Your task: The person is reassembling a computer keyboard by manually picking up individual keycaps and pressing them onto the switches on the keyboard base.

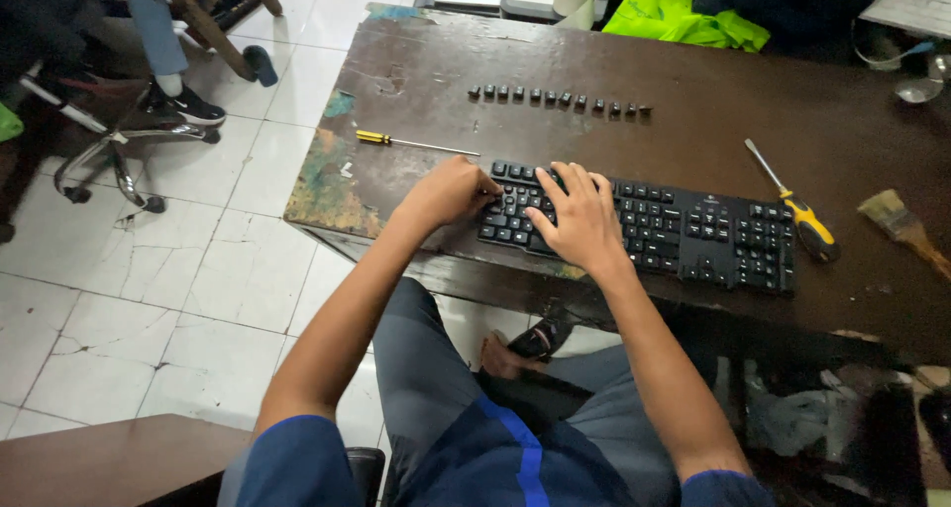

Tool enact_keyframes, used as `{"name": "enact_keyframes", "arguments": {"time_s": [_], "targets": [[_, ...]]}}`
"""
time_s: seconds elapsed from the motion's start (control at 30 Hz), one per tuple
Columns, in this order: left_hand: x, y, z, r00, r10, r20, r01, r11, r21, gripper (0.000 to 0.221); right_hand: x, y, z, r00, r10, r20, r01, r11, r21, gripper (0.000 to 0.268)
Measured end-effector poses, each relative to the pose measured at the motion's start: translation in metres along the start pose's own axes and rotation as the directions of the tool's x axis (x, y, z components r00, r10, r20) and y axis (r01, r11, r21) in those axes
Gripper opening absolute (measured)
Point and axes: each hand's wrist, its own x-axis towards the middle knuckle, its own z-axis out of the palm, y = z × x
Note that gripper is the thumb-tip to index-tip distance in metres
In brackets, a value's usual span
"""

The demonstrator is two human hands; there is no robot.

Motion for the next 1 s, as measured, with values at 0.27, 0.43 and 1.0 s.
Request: {"name": "enact_keyframes", "arguments": {"time_s": [0.27, 0.43, 1.0], "targets": [[0.007, 0.009, -0.003, 0.999, 0.001, 0.052, -0.007, 0.993, 0.117, 0.013, 0.001, 0.001, 0.001, 0.998, -0.024, 0.052, 0.027, 0.999, -0.046, 0.061], [0.008, 0.008, -0.001, 0.998, 0.027, 0.061, -0.038, 0.981, 0.189, 0.012, 0.0, -0.001, -0.004, 0.997, -0.024, 0.077, 0.024, 1.0, -0.01, 0.06], [-0.018, 0.051, 0.016, 0.992, 0.043, -0.12, 0.019, 0.88, 0.475, 0.022, 0.0, -0.001, -0.002, 0.999, 0.021, 0.043, -0.023, 0.999, 0.04, 0.059]]}}
